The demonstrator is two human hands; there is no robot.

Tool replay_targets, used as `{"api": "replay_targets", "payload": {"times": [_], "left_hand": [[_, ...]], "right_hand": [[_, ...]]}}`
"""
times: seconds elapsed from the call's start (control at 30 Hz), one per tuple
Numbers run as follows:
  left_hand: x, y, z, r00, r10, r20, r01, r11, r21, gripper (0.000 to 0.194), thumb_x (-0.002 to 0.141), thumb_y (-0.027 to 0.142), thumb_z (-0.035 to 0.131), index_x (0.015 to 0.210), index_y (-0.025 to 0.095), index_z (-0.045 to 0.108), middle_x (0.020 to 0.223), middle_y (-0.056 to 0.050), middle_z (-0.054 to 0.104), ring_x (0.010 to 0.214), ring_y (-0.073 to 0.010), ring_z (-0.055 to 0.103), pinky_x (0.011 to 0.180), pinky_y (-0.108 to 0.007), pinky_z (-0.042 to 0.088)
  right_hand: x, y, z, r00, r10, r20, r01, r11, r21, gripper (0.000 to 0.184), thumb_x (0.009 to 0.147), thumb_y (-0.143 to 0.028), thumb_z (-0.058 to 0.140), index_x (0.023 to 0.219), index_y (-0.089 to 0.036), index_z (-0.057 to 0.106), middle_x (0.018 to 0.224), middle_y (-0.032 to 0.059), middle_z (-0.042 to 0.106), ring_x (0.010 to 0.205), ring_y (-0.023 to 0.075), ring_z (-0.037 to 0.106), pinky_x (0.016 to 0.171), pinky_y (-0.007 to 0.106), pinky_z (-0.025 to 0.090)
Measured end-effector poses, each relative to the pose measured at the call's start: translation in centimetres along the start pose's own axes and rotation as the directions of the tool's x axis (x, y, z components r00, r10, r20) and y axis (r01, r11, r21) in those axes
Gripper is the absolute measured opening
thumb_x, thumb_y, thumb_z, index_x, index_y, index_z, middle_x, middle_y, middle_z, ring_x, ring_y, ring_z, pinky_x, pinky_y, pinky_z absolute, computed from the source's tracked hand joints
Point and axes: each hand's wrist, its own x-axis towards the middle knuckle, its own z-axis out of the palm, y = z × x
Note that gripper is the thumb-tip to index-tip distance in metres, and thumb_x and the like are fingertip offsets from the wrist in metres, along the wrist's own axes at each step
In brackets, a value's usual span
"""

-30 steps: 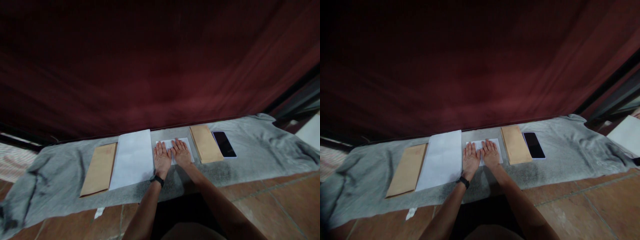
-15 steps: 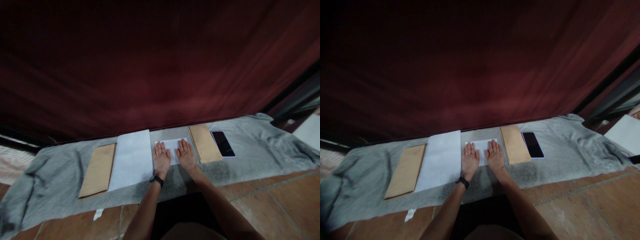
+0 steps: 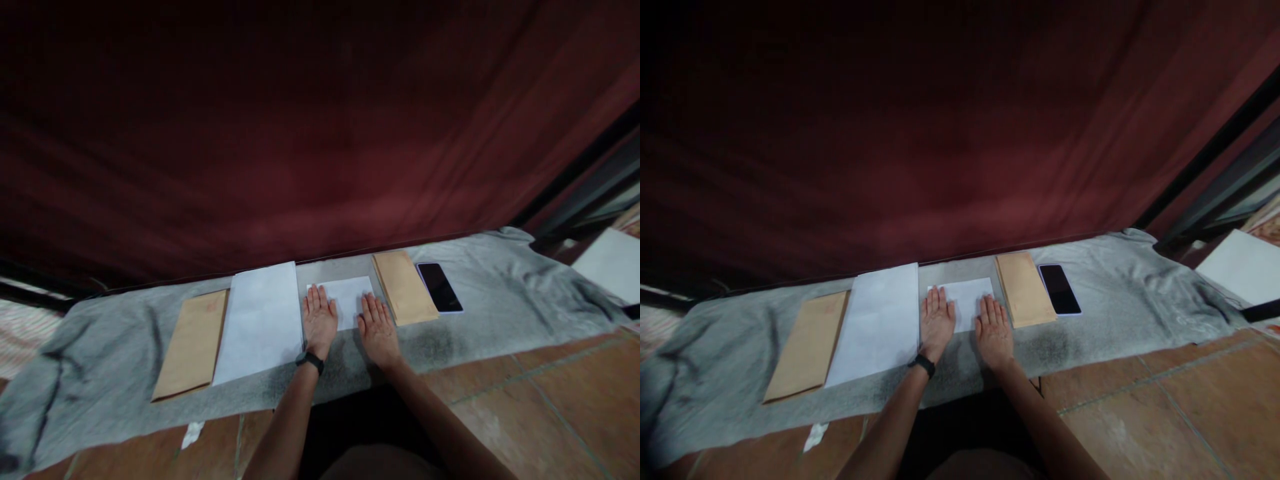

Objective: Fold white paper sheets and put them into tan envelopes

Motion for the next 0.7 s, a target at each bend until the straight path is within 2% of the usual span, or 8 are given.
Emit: {"api": "replay_targets", "payload": {"times": [0.13, 0.23, 0.33, 0.43, 0.7], "left_hand": [[-0.2, 0.0, -0.5, 1.0, 0.016, -0.025, -0.017, 0.999, -0.042, 0.058, 0.102, 0.032, 0.032, 0.151, 0.0, 0.036, 0.16, -0.022, 0.029, 0.152, -0.0288, 0.021, 0.124, -0.048, 0.019], [-0.9, 0.6, -0.9, 0.996, 0.075, -0.047, -0.08, 0.991, -0.111, 0.057, 0.102, 0.03, 0.031, 0.153, 0.004, 0.033, 0.161, -0.018, 0.029, 0.153, -0.0265, 0.019, 0.125, -0.048, 0.019], [-2.2, 1.7, -0.9, 0.98, 0.199, -0.005, -0.197, 0.964, -0.179, 0.057, 0.102, 0.032, 0.03, 0.155, 0.011, 0.031, 0.162, -0.012, 0.031, 0.153, -0.0233, 0.019, 0.124, -0.046, 0.022], [-3.3, 2.4, -0.7, 0.963, 0.265, 0.055, -0.251, 0.951, -0.183, 0.056, 0.103, 0.035, 0.03, 0.154, 0.012, 0.033, 0.161, -0.012, 0.033, 0.152, -0.0241, 0.02, 0.124, -0.047, 0.023], [-4.4, 0.6, -0.9, 0.996, 0.086, -0.003, -0.086, 0.989, -0.121, 0.058, 0.102, 0.033, 0.031, 0.153, 0.006, 0.034, 0.16, -0.017, 0.032, 0.152, -0.0251, 0.023, 0.124, -0.045, 0.022]], "right_hand": [[-1.2, -0.2, -1.5, 0.99, -0.119, 0.077, 0.115, 0.992, 0.049, 0.052, 0.103, -0.032, 0.04, 0.153, -0.02, 0.038, 0.159, 0.0089, 0.037, 0.145, 0.0256, 0.038, 0.119, 0.045, 0.029], [-1.4, -0.5, -1.9, 0.989, -0.111, 0.092, 0.106, 0.992, 0.061, 0.049, 0.103, -0.034, 0.041, 0.15, -0.021, 0.044, 0.158, 0.0091, 0.039, 0.143, 0.0256, 0.04, 0.118, 0.044, 0.03], [-1.3, -0.6, -1.9, 0.99, -0.107, 0.096, 0.101, 0.993, 0.062, 0.049, 0.102, -0.033, 0.042, 0.149, -0.019, 0.047, 0.157, 0.0104, 0.04, 0.144, 0.0263, 0.04, 0.119, 0.044, 0.03], [-1.2, -0.6, -1.9, 0.989, -0.113, 0.096, 0.108, 0.993, 0.057, 0.048, 0.102, -0.03, 0.043, 0.148, -0.017, 0.048, 0.157, 0.0114, 0.04, 0.144, 0.0267, 0.04, 0.119, 0.044, 0.03], [-1.3, -0.5, -1.9, 0.991, -0.11, 0.078, 0.105, 0.992, 0.063, 0.05, 0.102, -0.034, 0.043, 0.15, -0.02, 0.044, 0.157, 0.0102, 0.04, 0.143, 0.026, 0.041, 0.118, 0.044, 0.031]]}}
